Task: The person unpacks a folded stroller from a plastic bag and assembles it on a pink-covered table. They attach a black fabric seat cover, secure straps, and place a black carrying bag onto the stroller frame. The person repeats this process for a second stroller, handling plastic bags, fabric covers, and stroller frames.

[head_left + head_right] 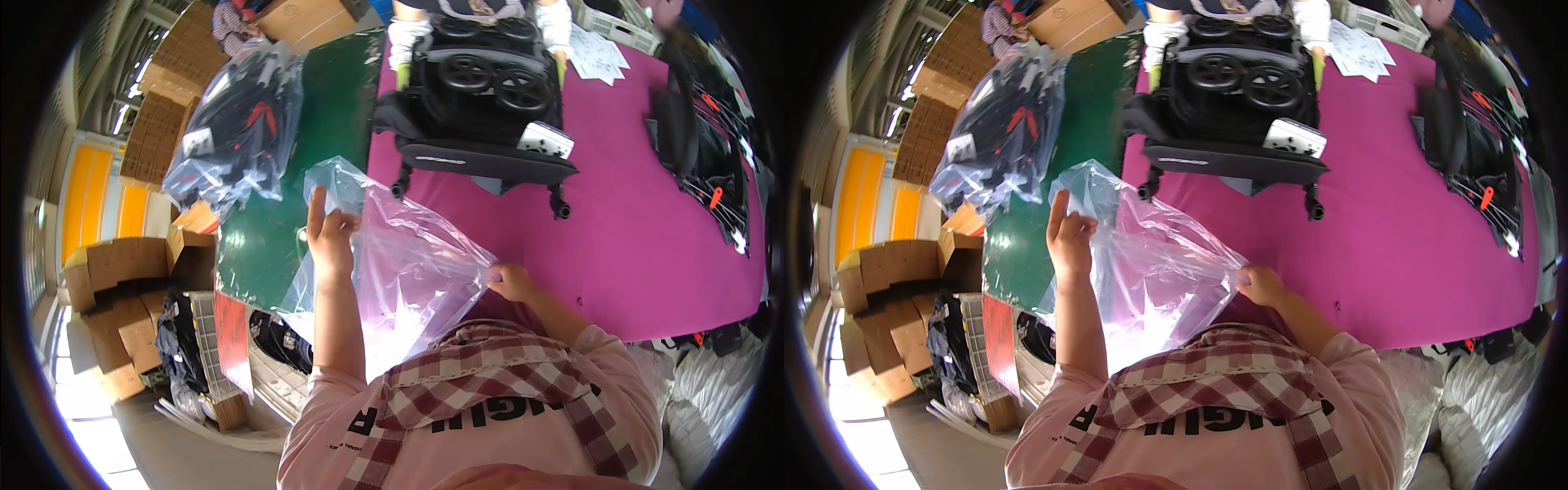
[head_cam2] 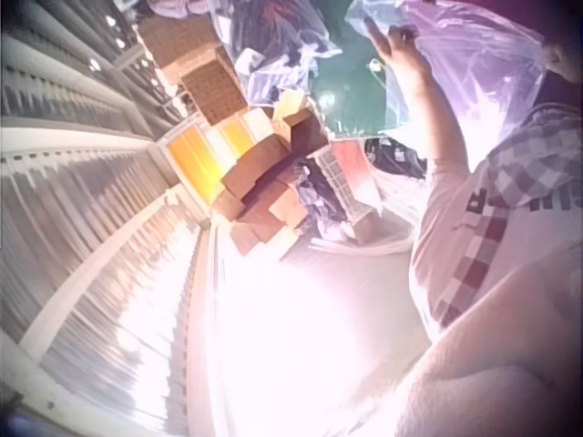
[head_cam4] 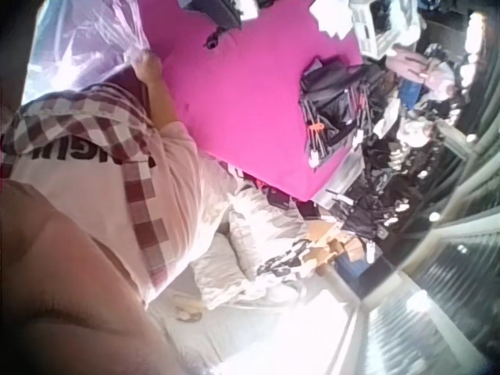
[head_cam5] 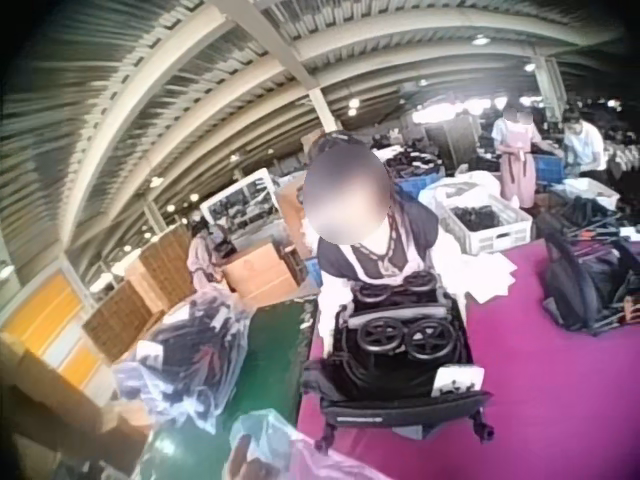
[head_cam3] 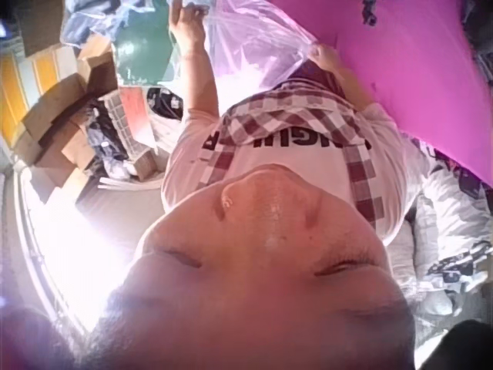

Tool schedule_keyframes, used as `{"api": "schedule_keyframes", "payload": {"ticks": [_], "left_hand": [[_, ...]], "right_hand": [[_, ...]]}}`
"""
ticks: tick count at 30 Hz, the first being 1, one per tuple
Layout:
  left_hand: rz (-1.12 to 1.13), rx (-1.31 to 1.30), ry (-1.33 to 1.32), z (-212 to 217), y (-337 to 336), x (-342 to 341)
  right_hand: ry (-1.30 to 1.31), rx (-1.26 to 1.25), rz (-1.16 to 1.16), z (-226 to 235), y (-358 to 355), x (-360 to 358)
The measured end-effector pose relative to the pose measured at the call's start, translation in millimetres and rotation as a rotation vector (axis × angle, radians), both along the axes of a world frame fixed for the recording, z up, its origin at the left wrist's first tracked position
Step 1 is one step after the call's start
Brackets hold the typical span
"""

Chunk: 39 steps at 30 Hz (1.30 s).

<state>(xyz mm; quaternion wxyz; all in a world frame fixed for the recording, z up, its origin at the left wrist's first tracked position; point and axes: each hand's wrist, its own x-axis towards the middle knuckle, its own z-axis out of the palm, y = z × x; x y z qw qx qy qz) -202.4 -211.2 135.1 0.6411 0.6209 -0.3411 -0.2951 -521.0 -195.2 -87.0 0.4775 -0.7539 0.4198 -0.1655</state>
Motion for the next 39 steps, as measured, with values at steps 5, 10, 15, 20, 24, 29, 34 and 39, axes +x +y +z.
{"api": "schedule_keyframes", "payload": {"ticks": [5, 10, 15, 20, 24, 29, 34, 39], "left_hand": [[-0.193, -0.064, 0.13, 2, -101, -63], [-0.243, -0.139, 0.074, 31, -170, -107], [-0.296, 0.075, -0.127, 23, -221, -104], [-0.19, 0.311, -0.104, -8, -270, -100], [-0.073, 0.03, 0.016, -2, -325, -102], [-0.283, 0.01, -0.277, 18, -340, -135], [-0.439, 0.126, -0.695, 27, -273, -167], [-0.568, 0.034, -1.077, 53, -187, -161]], "right_hand": [[0.025, 0.013, -0.235, 37, -43, -87], [-0.166, 0.241, -0.373, 54, -121, -149], [-0.619, 0.284, -0.383, 42, -230, -156], [-0.62, 0.271, -0.883, -19, -295, -149], [-0.863, 0.848, -0.729, -50, -206, -105], [-0.239, 0.663, -0.222, -21, -189, -97], [0.087, -0.137, -0.685, -68, -348, -113], [-0.056, -0.156, -1.222, -87, -382, -157]]}}
